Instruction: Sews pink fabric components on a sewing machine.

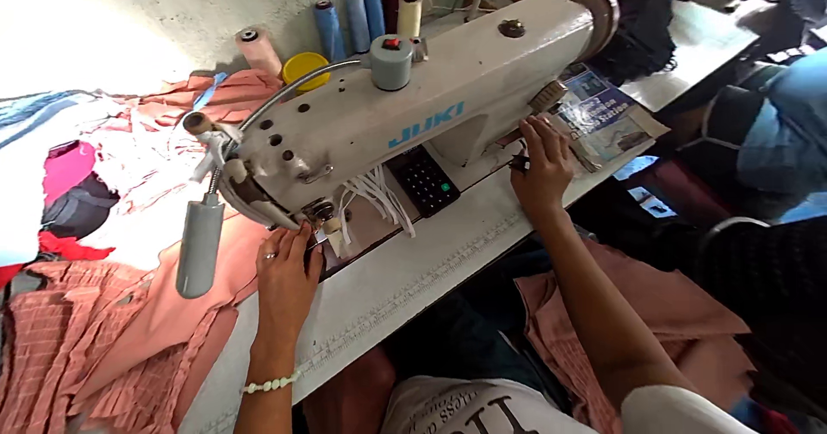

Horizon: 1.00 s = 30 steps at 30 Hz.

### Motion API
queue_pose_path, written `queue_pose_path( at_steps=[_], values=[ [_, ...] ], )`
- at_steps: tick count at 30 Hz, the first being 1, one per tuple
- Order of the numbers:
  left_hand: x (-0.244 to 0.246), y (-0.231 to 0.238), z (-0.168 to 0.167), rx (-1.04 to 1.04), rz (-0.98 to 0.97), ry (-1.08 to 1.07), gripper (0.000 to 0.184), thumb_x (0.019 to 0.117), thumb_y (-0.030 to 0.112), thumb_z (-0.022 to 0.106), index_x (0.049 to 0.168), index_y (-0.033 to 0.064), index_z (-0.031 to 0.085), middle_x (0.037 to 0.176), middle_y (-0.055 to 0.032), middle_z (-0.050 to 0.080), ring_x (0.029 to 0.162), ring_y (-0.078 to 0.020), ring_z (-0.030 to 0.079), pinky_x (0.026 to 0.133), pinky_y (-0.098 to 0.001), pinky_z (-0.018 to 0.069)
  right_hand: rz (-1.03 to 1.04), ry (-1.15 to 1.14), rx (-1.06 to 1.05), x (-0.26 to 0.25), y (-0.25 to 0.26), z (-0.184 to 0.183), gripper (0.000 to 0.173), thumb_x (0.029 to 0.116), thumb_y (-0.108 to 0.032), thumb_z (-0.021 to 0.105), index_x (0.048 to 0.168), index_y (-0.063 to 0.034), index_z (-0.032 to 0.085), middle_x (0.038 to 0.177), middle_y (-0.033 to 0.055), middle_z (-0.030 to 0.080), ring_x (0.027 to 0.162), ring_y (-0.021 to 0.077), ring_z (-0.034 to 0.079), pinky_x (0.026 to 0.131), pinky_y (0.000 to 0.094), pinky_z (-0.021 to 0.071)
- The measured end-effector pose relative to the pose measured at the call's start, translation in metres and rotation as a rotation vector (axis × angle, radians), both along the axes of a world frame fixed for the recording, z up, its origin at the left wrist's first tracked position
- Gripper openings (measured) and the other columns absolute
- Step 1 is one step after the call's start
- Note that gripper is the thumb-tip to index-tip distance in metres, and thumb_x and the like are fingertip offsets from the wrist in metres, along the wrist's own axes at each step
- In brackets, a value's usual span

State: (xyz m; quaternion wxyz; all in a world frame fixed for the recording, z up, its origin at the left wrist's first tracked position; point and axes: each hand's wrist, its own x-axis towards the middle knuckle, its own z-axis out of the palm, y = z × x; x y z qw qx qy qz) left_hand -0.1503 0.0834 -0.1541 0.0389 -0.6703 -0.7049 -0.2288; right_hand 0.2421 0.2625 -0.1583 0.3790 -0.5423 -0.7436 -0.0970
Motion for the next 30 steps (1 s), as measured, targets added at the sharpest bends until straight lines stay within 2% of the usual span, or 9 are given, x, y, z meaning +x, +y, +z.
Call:
queue_pose_path(
  at_steps=[3,9,12,16,20,22,24,27,30],
  values=[
    [-0.001,0.000,0.003,-0.021,-0.002,-0.003,0.041,0.1000,0.028,0.050,0.123,0.0012,0.071,0.130,-0.0187,0.069,0.125,-0.0462,0.059,0.104,-0.0593,0.0437,0.007,0.022,0.027,0.000,0.003,-0.004,0.054,0.0857,0.007,0.063,0.140,0.0003,0.059,0.143,0.0222,0.059,0.136,0.0431,0.053,0.106,0.0576,0.0477],
    [-0.037,-0.008,0.021,-0.045,-0.014,0.022,0.042,0.1037,0.032,0.047,0.115,0.0033,0.074,0.123,-0.0161,0.072,0.117,-0.0414,0.065,0.098,-0.0615,0.0462,0.031,0.023,0.033,0.000,0.003,-0.003,0.054,0.0876,0.006,0.060,0.142,0.0007,0.058,0.146,0.0213,0.057,0.139,0.0408,0.051,0.110,0.0548,0.0453],
    [-0.048,-0.025,0.022,-0.040,-0.004,0.009,0.043,0.1030,0.031,0.047,0.114,0.0000,0.075,0.125,-0.0195,0.071,0.112,-0.0443,0.066,0.097,-0.0606,0.0478,0.028,0.035,0.060,-0.001,0.005,-0.004,0.053,0.0866,0.007,0.061,0.139,0.0016,0.060,0.143,0.0217,0.059,0.137,0.0411,0.053,0.109,0.0544,0.0465],
    [-0.008,-0.045,0.039,-0.149,0.027,0.031,0.034,0.0956,0.020,0.063,0.115,-0.0064,0.072,0.123,-0.0315,0.066,0.106,-0.0563,0.063,0.087,-0.0687,0.0491,0.008,0.052,0.072,-0.002,0.005,-0.003,0.051,0.0864,0.008,0.061,0.137,0.0011,0.062,0.141,0.0209,0.061,0.135,0.0416,0.055,0.103,0.0555,0.0502],
    [0.044,-0.052,0.063,-0.387,0.093,0.024,0.045,0.0965,0.024,0.069,0.126,-0.0096,0.066,0.123,-0.0380,0.060,0.112,-0.0575,0.060,0.091,-0.0678,0.0495,0.035,0.096,0.117,-0.001,0.005,-0.004,0.049,0.0845,0.011,0.062,0.132,0.0006,0.066,0.140,0.0205,0.062,0.134,0.0405,0.057,0.100,0.0539,0.0527],
    [0.050,-0.046,0.056,-0.337,0.119,0.017,0.041,0.0991,0.027,0.065,0.119,-0.0088,0.068,0.117,-0.0372,0.061,0.108,-0.0563,0.062,0.088,-0.0671,0.0508,0.069,0.154,0.193,0.003,0.002,-0.005,0.043,0.0846,0.010,0.061,0.126,0.0022,0.069,0.134,0.0221,0.065,0.122,0.0396,0.064,0.094,0.0507,0.0557],
    [0.047,-0.040,0.032,-0.131,0.112,0.012,0.040,0.0997,0.028,0.058,0.107,-0.0092,0.070,0.110,-0.0357,0.062,0.104,-0.0561,0.062,0.086,-0.0675,0.0500,0.069,0.218,0.227,0.004,-0.004,-0.006,0.037,0.0859,0.010,0.060,0.121,0.0044,0.070,0.121,0.0241,0.069,0.103,0.0368,0.070,0.083,0.0464,0.0588],
    [0.040,-0.040,0.012,-0.006,0.047,-0.067,0.050,0.1039,0.036,0.046,0.106,-0.0087,0.069,0.125,-0.0330,0.062,0.118,-0.0525,0.059,0.100,-0.0646,0.0452,0.005,0.273,-0.045,0.000,-0.021,-0.003,0.037,0.0868,0.009,0.064,0.123,0.0029,0.070,0.110,0.0243,0.069,0.086,0.0369,0.071,0.071,0.0528,0.0591],
    [0.018,-0.044,0.007,-0.024,-0.092,-0.143,0.052,0.1047,0.036,0.044,0.107,-0.0092,0.070,0.130,-0.0306,0.063,0.123,-0.0485,0.059,0.105,-0.0593,0.0443,-0.043,0.212,-0.477,-0.006,-0.028,0.007,0.033,0.0947,-0.006,0.066,0.128,-0.0021,0.068,0.118,0.0230,0.068,0.097,0.0410,0.070,0.082,0.0603,0.0560]
  ],
)
